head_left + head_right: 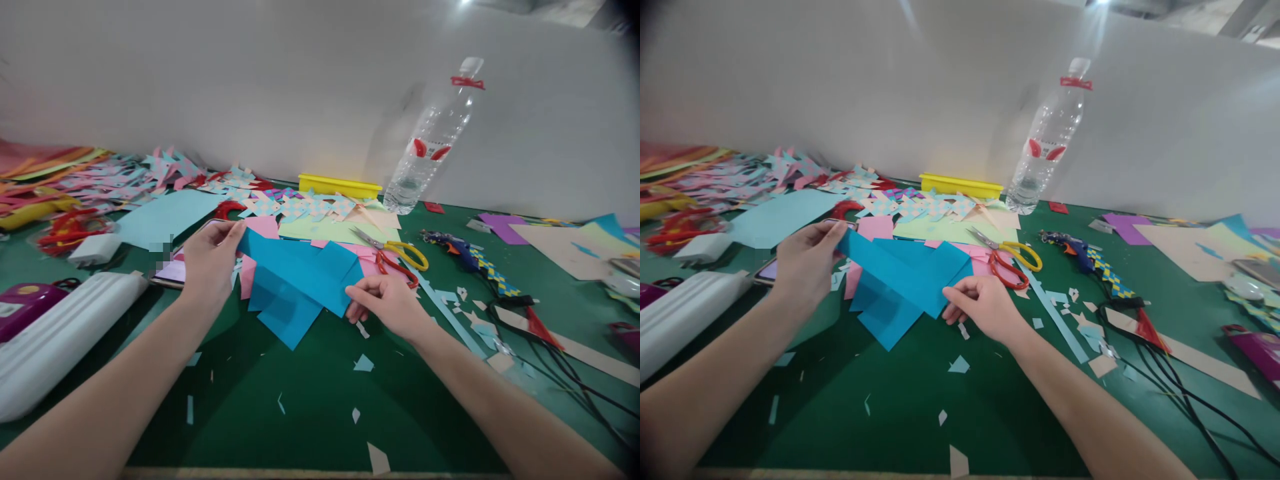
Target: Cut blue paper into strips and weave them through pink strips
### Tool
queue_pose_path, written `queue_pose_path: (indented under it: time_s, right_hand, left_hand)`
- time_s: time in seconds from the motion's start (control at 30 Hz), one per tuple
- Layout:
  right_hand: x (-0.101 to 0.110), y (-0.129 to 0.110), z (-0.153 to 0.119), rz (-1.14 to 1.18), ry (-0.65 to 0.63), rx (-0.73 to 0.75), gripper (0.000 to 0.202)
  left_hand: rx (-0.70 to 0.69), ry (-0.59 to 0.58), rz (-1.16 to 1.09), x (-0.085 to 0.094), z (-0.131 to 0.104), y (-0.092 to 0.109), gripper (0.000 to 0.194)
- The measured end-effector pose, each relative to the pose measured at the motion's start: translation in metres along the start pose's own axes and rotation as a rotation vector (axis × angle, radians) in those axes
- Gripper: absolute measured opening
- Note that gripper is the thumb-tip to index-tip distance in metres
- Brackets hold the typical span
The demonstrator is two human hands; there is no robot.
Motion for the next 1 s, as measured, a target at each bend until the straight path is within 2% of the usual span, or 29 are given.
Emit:
queue_pose_path:
  time_s: [0.07,0.17,0.23,0.3,0.37,0.43,0.5,0.6,0.73,0.87,1.0]
  right_hand:
    - [-0.006,-0.002,-0.001,-0.001,-0.051,0.012,0.032]
    - [-0.029,-0.004,-0.008,-0.031,-0.247,-0.004,0.03]
    - [-0.031,-0.006,-0.01,-0.082,-0.277,0.005,0.029]
    - [-0.006,-0.008,-0.004,-0.148,-0.105,0.026,0.03]
    - [0.038,-0.007,0.001,-0.23,0.182,0.045,0.031]
    - [0.082,-0.006,0.0,-0.375,0.467,0.105,0.031]
    - [0.113,0.0,0.0,-0.608,0.646,0.106,0.026]
    - [0.132,0.018,0.007,-0.874,0.684,0.046,0.036]
    - [0.13,0.027,0.014,-1.045,0.628,0.043,0.045]
    - [0.129,0.031,0.014,-1.111,0.616,-0.005,0.05]
    - [0.133,0.038,0.015,-1.118,0.597,-0.058,0.055]
  left_hand:
    - [-0.017,0.031,-0.098,0.005,0.003,0.002,0.028]
    - [0.013,0.037,-0.13,0.009,0.009,-0.001,0.028]
    - [0.05,0.009,-0.117,0.008,0.01,-0.003,0.029]
    - [0.077,-0.073,-0.087,0.0,0.008,-0.004,0.034]
    - [0.082,-0.2,-0.009,-0.013,0.002,-0.002,0.039]
    - [0.081,-0.38,0.118,-0.033,-0.008,-0.003,0.04]
    - [0.08,-0.565,0.261,-0.052,-0.02,-0.007,0.037]
    - [0.057,-0.759,0.401,-0.069,-0.036,-0.013,0.033]
    - [0.058,-0.905,0.398,-0.079,-0.046,-0.02,0.04]
    - [0.092,-0.939,0.377,-0.077,-0.047,-0.027,0.052]
    - [0.128,-0.931,0.345,-0.074,-0.047,-0.027,0.048]
Point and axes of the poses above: each hand's wrist, its own z-axis towards the middle knuckle, its own x-axis out of the back of the hand, y = z × x, the point moved 10 cm from there along z, towards the middle knuckle, and after that the axes turned 2 degrees about -z, right-handed, at the moved point
